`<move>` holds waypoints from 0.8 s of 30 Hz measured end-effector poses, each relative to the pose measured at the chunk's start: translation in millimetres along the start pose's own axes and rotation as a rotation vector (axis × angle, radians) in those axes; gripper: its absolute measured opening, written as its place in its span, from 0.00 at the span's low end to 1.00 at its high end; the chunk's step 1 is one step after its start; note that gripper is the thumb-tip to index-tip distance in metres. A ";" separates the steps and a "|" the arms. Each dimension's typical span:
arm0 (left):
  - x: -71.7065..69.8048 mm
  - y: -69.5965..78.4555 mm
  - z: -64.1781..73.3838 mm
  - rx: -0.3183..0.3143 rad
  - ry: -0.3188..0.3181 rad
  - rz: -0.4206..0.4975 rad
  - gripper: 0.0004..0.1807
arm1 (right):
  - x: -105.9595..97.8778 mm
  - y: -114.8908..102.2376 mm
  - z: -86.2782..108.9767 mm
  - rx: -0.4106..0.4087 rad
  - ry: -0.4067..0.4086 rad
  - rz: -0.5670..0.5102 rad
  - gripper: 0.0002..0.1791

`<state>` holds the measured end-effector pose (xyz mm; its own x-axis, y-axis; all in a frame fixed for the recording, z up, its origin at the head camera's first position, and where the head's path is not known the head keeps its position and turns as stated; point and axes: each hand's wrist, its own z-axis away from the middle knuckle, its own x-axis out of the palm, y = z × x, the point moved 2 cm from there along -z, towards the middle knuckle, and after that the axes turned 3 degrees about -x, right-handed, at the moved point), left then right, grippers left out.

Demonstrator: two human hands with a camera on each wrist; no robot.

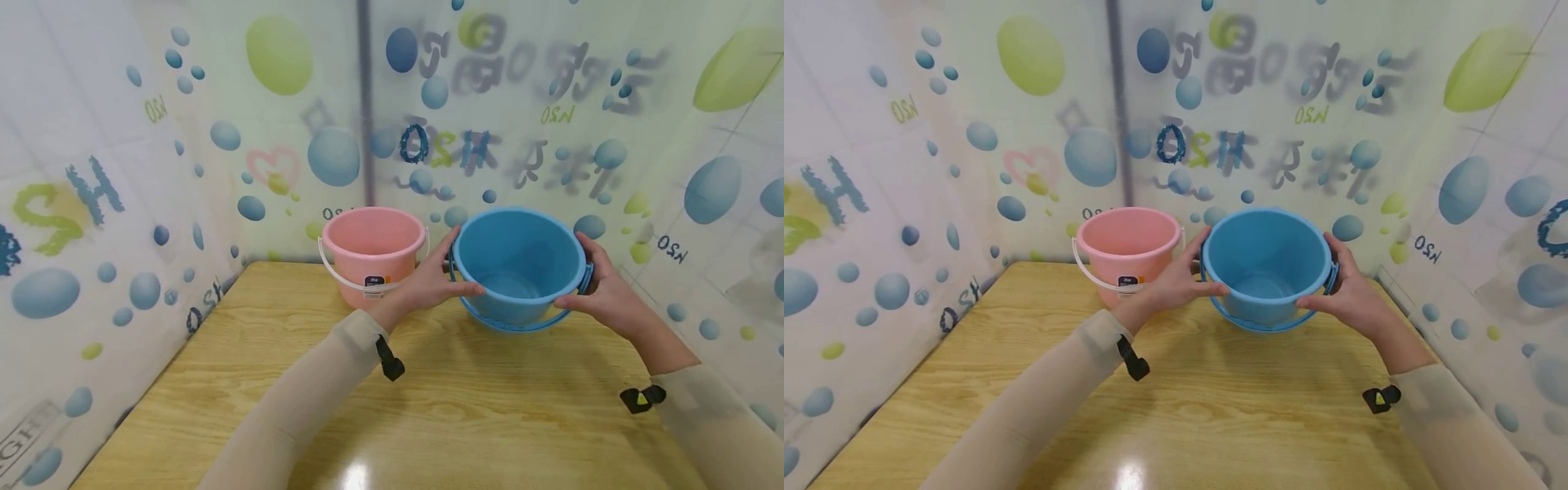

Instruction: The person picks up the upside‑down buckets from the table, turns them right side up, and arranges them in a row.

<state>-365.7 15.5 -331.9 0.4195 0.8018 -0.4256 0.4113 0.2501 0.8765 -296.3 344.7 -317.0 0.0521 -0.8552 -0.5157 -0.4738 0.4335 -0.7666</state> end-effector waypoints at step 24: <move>13.4 -5.9 -6.3 -0.018 0.101 0.070 0.63 | -1.5 28.8 -5.6 0.045 -0.004 -0.022 0.51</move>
<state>-367.7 28.2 -341.4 0.3627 0.8679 -0.3394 0.3690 0.2007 0.9075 -315.0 356.8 -336.1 0.0652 -0.8636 -0.4999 -0.4327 0.4270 -0.7940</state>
